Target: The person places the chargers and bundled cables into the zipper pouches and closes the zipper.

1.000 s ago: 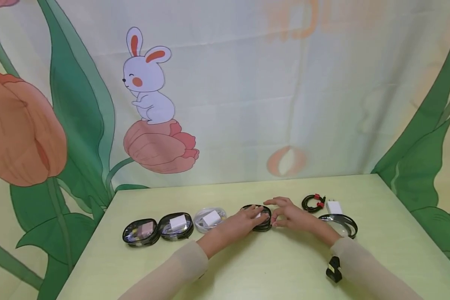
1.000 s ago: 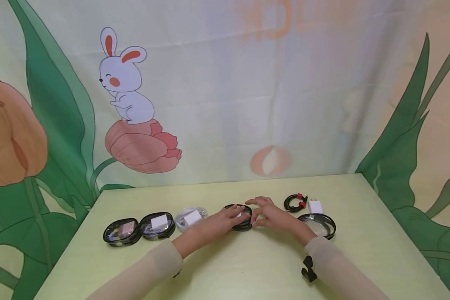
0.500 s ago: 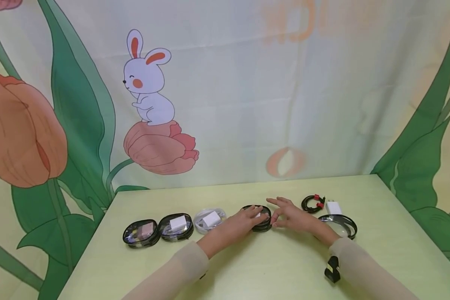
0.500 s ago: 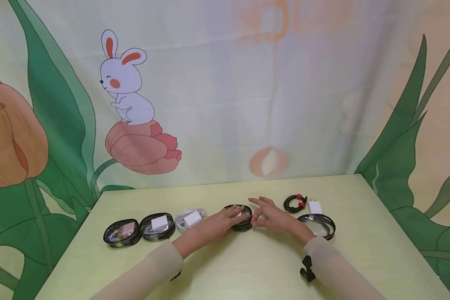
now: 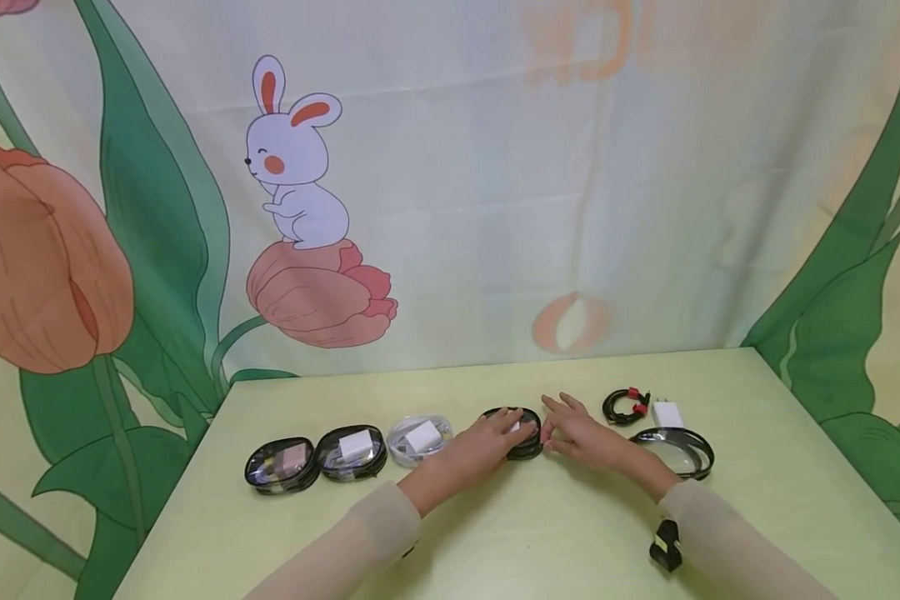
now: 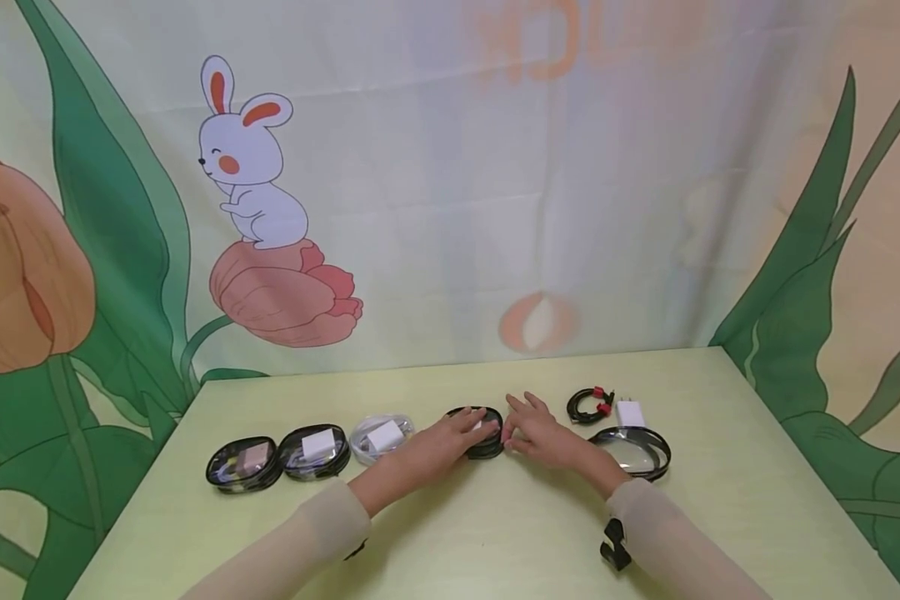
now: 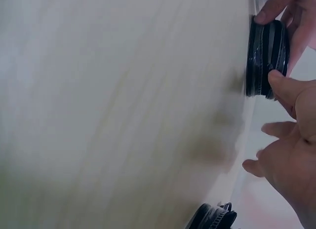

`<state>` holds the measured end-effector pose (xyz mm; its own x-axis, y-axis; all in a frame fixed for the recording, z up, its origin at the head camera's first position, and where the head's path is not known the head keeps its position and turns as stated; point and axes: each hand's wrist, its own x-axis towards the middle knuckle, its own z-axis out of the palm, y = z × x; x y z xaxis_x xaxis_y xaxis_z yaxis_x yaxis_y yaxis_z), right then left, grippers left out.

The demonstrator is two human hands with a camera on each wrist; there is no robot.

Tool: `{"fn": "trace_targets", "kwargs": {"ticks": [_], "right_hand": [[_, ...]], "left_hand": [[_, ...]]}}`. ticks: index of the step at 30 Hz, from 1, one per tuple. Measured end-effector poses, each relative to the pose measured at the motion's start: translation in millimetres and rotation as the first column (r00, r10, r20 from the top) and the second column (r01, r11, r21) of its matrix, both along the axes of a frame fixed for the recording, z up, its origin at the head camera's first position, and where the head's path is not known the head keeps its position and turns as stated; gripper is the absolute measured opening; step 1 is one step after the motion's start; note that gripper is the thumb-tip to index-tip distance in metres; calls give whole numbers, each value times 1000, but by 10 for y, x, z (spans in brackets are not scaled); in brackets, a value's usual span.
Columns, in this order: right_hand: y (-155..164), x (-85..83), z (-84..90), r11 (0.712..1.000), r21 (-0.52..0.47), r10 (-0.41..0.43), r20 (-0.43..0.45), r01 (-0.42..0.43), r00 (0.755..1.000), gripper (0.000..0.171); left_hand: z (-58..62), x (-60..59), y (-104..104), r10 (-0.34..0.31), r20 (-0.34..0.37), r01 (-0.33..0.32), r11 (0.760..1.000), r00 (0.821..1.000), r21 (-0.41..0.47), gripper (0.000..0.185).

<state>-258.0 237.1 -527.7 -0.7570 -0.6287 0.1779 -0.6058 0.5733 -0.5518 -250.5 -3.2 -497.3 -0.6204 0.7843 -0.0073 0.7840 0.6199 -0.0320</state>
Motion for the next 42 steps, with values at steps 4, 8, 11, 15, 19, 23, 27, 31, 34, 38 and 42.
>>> {"fn": "trace_targets", "kwargs": {"ticks": [4, 8, 11, 15, 19, 23, 27, 31, 34, 38, 42], "right_hand": [[-25, 23, -4, 999, -29, -20, -44, 19, 999, 9], [-63, 3, -38, 995, -18, -96, -68, 95, 993, 11], [-100, -39, -63, 988, 4, -156, -116, 157, 981, 12], [-138, -91, -59, 973, 32, -223, -152, 230, 963, 11], [-142, -129, -34, 956, 62, -278, -129, 287, 952, 9], [-130, -150, -7, 962, 59, -257, -115, 265, 960, 10], [-104, -105, 8, 982, 1, -186, -105, 187, 977, 12], [-100, -48, 37, 987, -26, -159, -94, 158, 983, 12], [-113, -32, 52, 987, -20, -161, -80, 160, 984, 12], [-151, -12, 43, 995, -21, -98, -80, 97, 992, 13], [-191, 2, 48, 997, -11, -73, -79, 73, 994, 13]], "left_hand": [[-1, 10, 43, 46, 1, -46, 999, 999, -28, 55], [0, 41, 46, 55, -61, -58, 998, 997, -36, 52], [22, 62, -8, 39, -123, -42, 999, 992, -24, 51], [58, 65, -129, -19, -150, 18, 1000, 988, -13, 66], [58, 34, -219, -144, -138, 138, 989, 980, -53, 69], [43, 8, -249, -207, -97, 198, 975, 974, -100, 55], [56, 7, -243, -187, -115, 172, 976, 976, -135, 55], [89, 13, -217, -160, -169, 131, 977, 973, -169, 59], [83, 18, -188, -138, -198, 97, 974, 970, -202, 63], [62, 45, -143, -92, -182, 57, 980, 979, -192, 64], [63, 62, -94, -50, -168, 26, 990, 985, -141, 63]]}}
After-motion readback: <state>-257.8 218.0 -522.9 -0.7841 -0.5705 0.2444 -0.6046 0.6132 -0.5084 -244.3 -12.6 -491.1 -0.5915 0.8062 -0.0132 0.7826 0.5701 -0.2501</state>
